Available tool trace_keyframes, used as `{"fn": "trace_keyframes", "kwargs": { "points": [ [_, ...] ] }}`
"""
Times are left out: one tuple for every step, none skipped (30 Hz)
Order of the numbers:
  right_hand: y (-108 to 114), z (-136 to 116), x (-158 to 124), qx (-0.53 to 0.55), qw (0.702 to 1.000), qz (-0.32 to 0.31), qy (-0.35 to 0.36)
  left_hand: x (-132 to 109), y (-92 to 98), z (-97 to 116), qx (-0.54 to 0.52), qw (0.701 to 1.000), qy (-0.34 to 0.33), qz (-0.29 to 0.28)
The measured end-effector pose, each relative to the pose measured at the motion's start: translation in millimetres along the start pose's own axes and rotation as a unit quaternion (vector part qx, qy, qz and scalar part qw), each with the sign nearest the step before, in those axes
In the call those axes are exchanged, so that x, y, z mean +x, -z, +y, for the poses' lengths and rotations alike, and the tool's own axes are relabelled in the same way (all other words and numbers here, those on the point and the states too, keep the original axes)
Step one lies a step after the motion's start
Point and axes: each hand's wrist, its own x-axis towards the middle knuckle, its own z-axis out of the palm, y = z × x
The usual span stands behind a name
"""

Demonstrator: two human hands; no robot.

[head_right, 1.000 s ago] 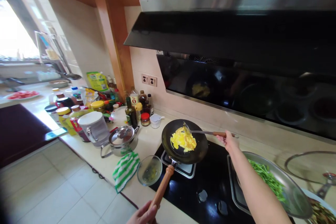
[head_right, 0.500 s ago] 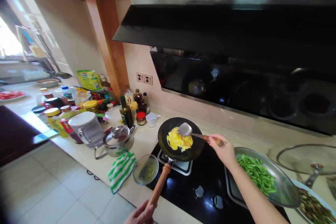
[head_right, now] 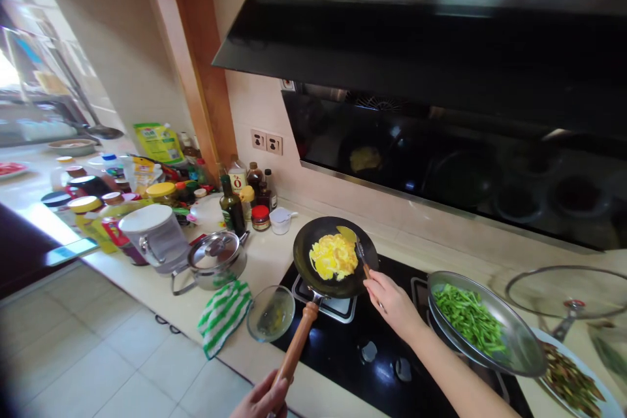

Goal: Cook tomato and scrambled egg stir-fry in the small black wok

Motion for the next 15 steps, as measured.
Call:
{"fn": "trace_keyframes", "kwargs": {
  "points": [
    [2,0,0,-0.003,1.0,-0.005,0.004,0,-0.1,-1,0.009,1.0,-0.007,0.002],
    [4,-1,0,-0.009,1.0,-0.011,0.009,0,-0.1,-2,0.02,1.0,-0.012,0.0],
    [6,-1,0,-0.018,1.0,-0.017,0.013,0,0.0,-3,0.03,0.999,-0.015,-0.004],
    [9,-3,-1,-0.028,0.999,-0.024,0.018,1,0.2,-3,0.037,0.999,-0.014,-0.009],
    [12,-6,-2,-0.039,0.998,-0.031,0.024,1,0.6,-4,0.042,0.999,-0.015,-0.014],
    [16,-9,-5,-0.048,0.998,-0.038,0.033,1,0.9,-5,0.045,0.999,-0.017,-0.016],
    [20,-14,-8,-0.054,0.996,-0.051,0.042,2,1.3,-7,0.046,0.999,-0.018,-0.012],
    [23,-19,-12,-0.058,0.995,-0.068,0.052,3,1.7,-8,0.046,0.999,-0.017,-0.006],
    [25,-25,-17,-0.062,0.992,-0.09,0.063,4,1.9,-9,0.045,0.999,-0.014,-0.001],
    [26,-30,-21,-0.068,0.989,-0.113,0.074,4,2.0,-10,0.042,0.999,-0.011,0.0],
    [26,-35,-25,-0.078,0.984,-0.135,0.086,4,1.9,-11,0.038,0.999,-0.008,-0.001],
    [25,-39,-28,-0.093,0.978,-0.154,0.103,4,1.8,-12,0.033,0.999,-0.005,-0.005],
    [23,-41,-30,-0.111,0.972,-0.168,0.123,3,1.4,-12,0.028,1.0,-0.003,-0.009],
    [21,-43,-31,-0.132,0.965,-0.177,0.143,2,1.0,-11,0.024,1.0,-0.003,-0.012],
    [20,-44,-32,-0.152,0.958,-0.185,0.161,0,0.3,-11,0.021,1.0,-0.003,-0.014]
  ]
}}
